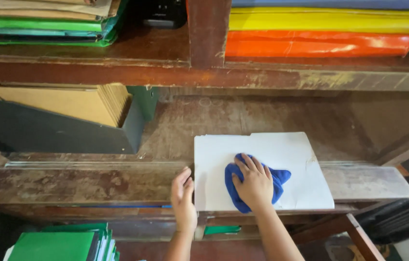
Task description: Cleaning dust off various folders and binders on a shelf using a cloth.
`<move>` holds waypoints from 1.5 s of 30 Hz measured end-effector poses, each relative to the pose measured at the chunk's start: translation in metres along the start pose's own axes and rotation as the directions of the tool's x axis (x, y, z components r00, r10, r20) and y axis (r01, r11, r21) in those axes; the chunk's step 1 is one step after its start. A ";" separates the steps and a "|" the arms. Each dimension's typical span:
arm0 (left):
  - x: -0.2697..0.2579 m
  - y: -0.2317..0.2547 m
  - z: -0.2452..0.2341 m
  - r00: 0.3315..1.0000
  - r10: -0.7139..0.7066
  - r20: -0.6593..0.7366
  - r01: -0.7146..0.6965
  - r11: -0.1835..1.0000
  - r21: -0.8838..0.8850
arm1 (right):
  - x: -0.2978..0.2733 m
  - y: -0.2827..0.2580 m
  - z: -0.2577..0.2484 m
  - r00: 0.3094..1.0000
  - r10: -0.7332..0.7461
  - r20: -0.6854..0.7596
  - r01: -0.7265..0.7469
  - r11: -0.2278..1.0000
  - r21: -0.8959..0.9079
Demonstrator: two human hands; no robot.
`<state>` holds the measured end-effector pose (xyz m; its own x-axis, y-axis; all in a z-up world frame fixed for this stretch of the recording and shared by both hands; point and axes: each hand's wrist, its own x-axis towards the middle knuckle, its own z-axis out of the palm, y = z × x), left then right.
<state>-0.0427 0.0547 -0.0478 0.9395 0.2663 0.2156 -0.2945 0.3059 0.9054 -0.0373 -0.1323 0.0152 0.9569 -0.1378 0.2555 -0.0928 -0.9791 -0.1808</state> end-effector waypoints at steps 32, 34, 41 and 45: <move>0.035 -0.020 0.056 0.991 0.129 -0.042 -0.072 0.763 0.642 | 0.011 -0.060 0.007 0.928 -0.302 0.217 0.314 0.949 -0.026; 0.032 -0.014 0.051 0.991 0.120 -0.060 -0.061 0.804 0.592 | 0.022 -0.055 0.007 0.905 -0.327 0.271 0.343 0.939 -0.013; 0.037 -0.003 0.033 0.981 -0.135 0.140 0.060 0.894 0.445 | 0.076 0.019 0.011 0.989 -0.143 -0.039 0.141 0.989 -0.040; 0.028 -0.016 0.039 0.982 0.135 0.133 -0.188 0.774 0.605 | 0.106 0.095 0.041 0.975 0.224 -0.011 -0.223 0.964 -0.142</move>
<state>-0.0054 0.0220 -0.0421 0.9059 0.1815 0.3827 -0.2988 -0.3665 0.8811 0.0669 -0.2334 -0.0142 0.9088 -0.3552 0.2190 -0.3420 -0.9347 -0.0969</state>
